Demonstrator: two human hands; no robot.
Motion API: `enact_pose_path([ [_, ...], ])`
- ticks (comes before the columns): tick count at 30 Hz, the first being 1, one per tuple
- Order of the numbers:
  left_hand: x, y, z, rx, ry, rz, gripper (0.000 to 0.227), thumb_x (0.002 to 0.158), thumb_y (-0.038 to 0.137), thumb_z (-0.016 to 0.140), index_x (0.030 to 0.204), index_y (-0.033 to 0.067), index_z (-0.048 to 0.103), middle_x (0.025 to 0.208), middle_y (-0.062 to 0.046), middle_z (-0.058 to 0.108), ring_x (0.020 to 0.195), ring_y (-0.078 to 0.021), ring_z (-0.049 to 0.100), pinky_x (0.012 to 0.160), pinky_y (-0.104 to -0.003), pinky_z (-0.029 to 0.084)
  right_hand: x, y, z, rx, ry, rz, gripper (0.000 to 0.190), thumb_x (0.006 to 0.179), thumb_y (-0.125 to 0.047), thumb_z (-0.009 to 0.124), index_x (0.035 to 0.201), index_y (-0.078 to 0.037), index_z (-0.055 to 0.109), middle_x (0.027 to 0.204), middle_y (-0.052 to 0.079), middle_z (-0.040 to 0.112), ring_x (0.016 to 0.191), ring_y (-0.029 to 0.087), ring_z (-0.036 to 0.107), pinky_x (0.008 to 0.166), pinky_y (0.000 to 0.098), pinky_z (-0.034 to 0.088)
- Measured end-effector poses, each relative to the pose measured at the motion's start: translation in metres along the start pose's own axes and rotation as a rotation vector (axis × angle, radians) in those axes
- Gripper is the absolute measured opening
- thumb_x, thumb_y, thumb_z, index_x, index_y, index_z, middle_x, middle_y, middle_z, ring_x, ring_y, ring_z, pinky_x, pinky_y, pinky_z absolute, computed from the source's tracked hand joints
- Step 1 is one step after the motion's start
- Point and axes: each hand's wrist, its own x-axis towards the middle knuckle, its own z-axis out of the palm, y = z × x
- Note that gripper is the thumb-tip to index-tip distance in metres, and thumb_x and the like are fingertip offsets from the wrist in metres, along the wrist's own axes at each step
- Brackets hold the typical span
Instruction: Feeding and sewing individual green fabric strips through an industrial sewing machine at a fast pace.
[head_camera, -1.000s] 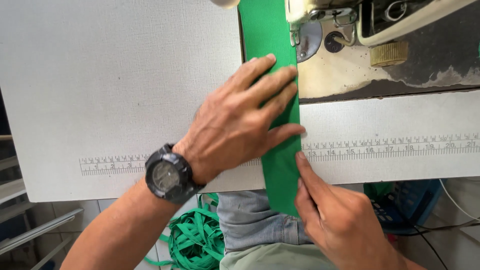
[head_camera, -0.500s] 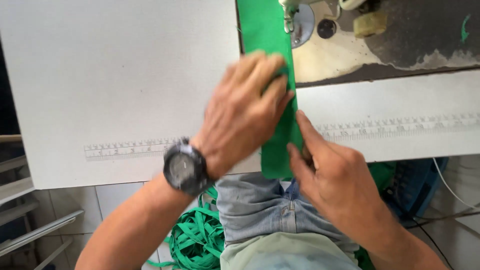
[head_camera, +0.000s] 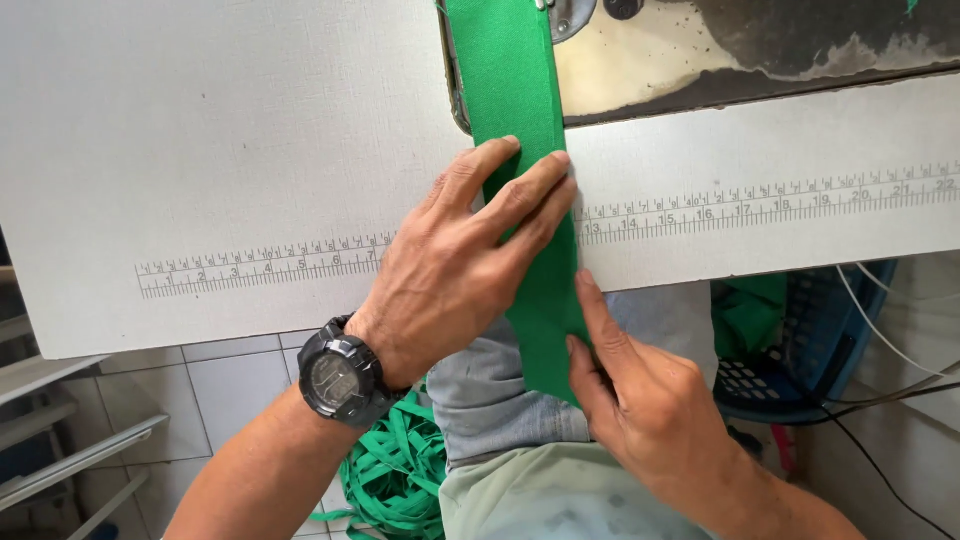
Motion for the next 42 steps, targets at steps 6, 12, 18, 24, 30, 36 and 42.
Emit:
enact_pose_path([
  [6,-0.003,-0.001,0.003,-0.003,-0.019,-0.006,0.032,0.118,0.001,0.064,0.15,0.0016,0.066,0.157,-0.013,0.059,0.139,-0.0449,0.059,0.117,-0.058,0.062,0.004,-0.004,-0.005,-0.043,-0.017,-0.028,0.061,0.109,-0.004,0.073,0.164,0.004,0.049,0.07,0.0,0.051,0.056,0.016,0.047,0.06,0.0409,0.048],
  [12,0.0,0.0,0.0,-0.035,-0.001,-0.009,0.029,0.119,0.0,0.06,0.146,-0.0011,0.069,0.155,-0.015,0.061,0.137,-0.0462,0.06,0.118,-0.058,0.062,-0.001,0.0,0.0,-0.048,-0.005,0.005,0.072,0.109,-0.005,0.073,0.168,0.011,0.035,0.07,-0.004,0.058,0.052,0.013,0.052,0.061,0.0372,0.051],
  [18,0.0,0.0,0.001,-0.043,0.004,-0.014,0.027,0.119,0.001,0.062,0.145,-0.0017,0.069,0.155,-0.014,0.06,0.137,-0.0472,0.06,0.117,-0.058,0.062,0.005,0.004,0.001,-0.013,-0.02,-0.014,0.062,0.109,-0.004,0.071,0.165,0.004,0.046,0.07,0.002,0.052,0.053,0.018,0.047,0.058,0.0397,0.047],
  [24,0.005,0.003,0.0,-0.1,0.067,-0.039,0.026,0.113,-0.003,0.06,0.136,-0.004,0.072,0.148,-0.014,0.064,0.131,-0.0497,0.063,0.116,-0.055,0.062,0.005,0.003,-0.004,-0.149,-0.05,-0.044,0.062,0.109,-0.006,0.07,0.165,0.004,0.047,0.069,0.002,0.053,0.054,0.019,0.051,0.057,0.0419,0.047],
  [30,0.011,0.012,0.004,-0.118,0.143,-0.102,0.03,0.114,0.025,0.08,0.125,-0.0033,0.078,0.139,-0.016,0.071,0.128,-0.0465,0.063,0.111,-0.054,0.061,0.011,-0.003,-0.01,-0.27,-0.056,-0.106,0.061,0.107,-0.006,0.071,0.163,0.009,0.05,0.067,0.001,0.057,0.054,0.017,0.055,0.055,0.0401,0.048],
  [36,0.008,0.006,0.007,-0.041,0.109,-0.112,0.041,0.115,0.038,0.078,0.133,0.0015,0.077,0.143,-0.008,0.069,0.13,-0.0381,0.064,0.102,-0.051,0.061,0.012,-0.002,-0.011,-0.268,-0.058,-0.11,0.06,0.107,-0.009,0.07,0.162,0.006,0.051,0.064,0.0,0.054,0.051,0.017,0.051,0.05,0.0412,0.043],
  [42,0.01,0.001,0.003,-0.074,0.103,-0.099,0.041,0.113,0.039,0.077,0.13,0.002,0.077,0.147,-0.011,0.07,0.129,-0.0378,0.066,0.1,-0.05,0.06,0.012,0.0,-0.012,-0.186,-0.106,-0.094,0.066,0.103,-0.01,0.073,0.163,0.006,0.049,0.062,0.0,0.059,0.049,0.017,0.054,0.05,0.0414,0.047],
])
